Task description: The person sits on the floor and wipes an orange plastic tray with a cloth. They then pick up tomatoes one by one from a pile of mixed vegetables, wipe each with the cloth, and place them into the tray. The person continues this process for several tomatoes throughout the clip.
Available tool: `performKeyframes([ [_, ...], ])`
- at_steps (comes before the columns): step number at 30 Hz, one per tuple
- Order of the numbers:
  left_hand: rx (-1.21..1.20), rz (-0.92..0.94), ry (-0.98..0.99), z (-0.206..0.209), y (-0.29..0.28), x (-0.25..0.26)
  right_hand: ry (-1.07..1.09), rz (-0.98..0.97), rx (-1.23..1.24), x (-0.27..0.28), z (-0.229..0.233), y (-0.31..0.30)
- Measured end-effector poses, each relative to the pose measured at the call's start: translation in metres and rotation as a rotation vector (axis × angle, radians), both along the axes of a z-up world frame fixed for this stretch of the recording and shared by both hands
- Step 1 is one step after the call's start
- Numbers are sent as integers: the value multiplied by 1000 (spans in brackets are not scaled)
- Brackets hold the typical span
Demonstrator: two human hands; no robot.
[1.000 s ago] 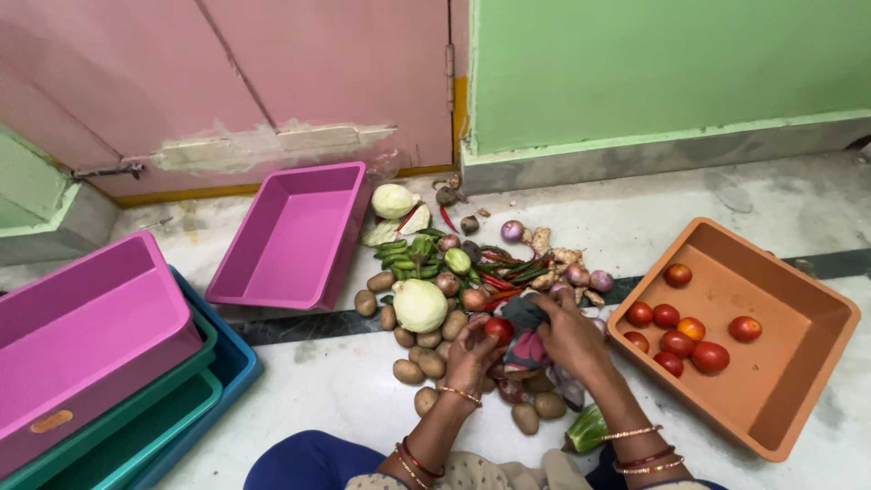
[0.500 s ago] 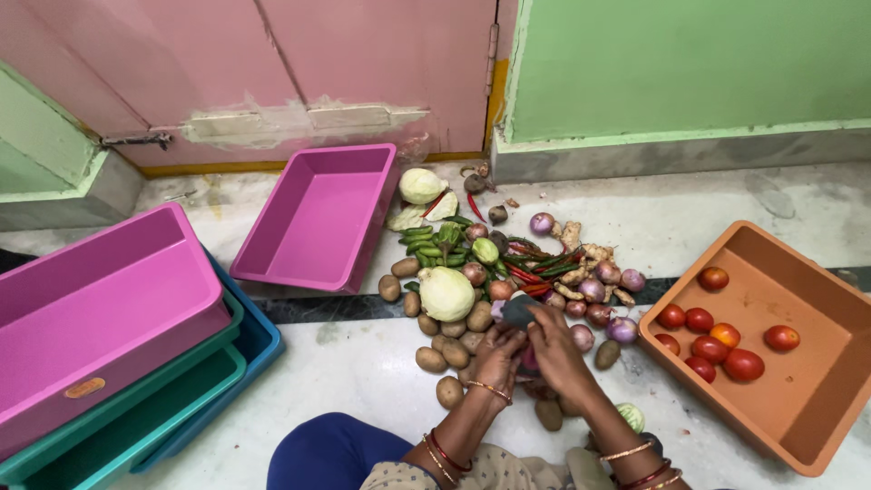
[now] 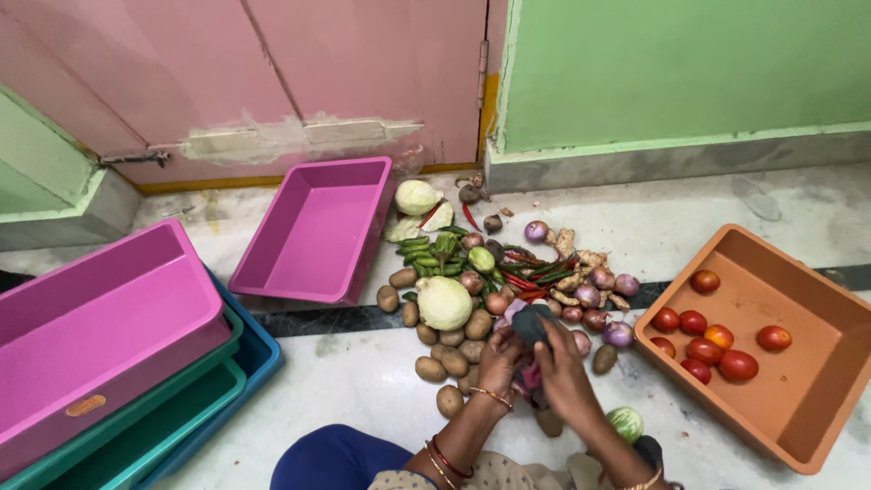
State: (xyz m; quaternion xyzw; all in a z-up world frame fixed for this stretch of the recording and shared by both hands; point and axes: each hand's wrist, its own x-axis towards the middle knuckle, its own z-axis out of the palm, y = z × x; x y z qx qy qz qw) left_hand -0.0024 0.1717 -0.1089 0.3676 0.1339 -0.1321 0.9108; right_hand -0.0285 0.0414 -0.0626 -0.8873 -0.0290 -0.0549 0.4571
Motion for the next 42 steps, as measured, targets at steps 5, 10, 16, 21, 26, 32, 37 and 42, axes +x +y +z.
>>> performKeyframes([
  [5,90,-57,-227,-31,-8,0,39,-78,-2,-14,21,2],
  [10,107,-131,-198,-21,0,5,239,-125,233,6,19,-6],
  [16,290,-237,-236,14,3,-4,699,-298,745,14,58,-20],
  [21,270,4,-65,-3,-2,3,430,-140,121,9,34,3],
  [26,233,10,-220,-19,-1,6,-27,-18,72,-4,16,7],
  [32,212,-185,-141,15,12,-1,452,-249,595,5,38,2],
  [37,156,-220,-145,18,8,-3,634,-290,727,8,51,-12],
  [42,249,3,-149,-22,2,7,189,-106,264,-3,21,6],
])
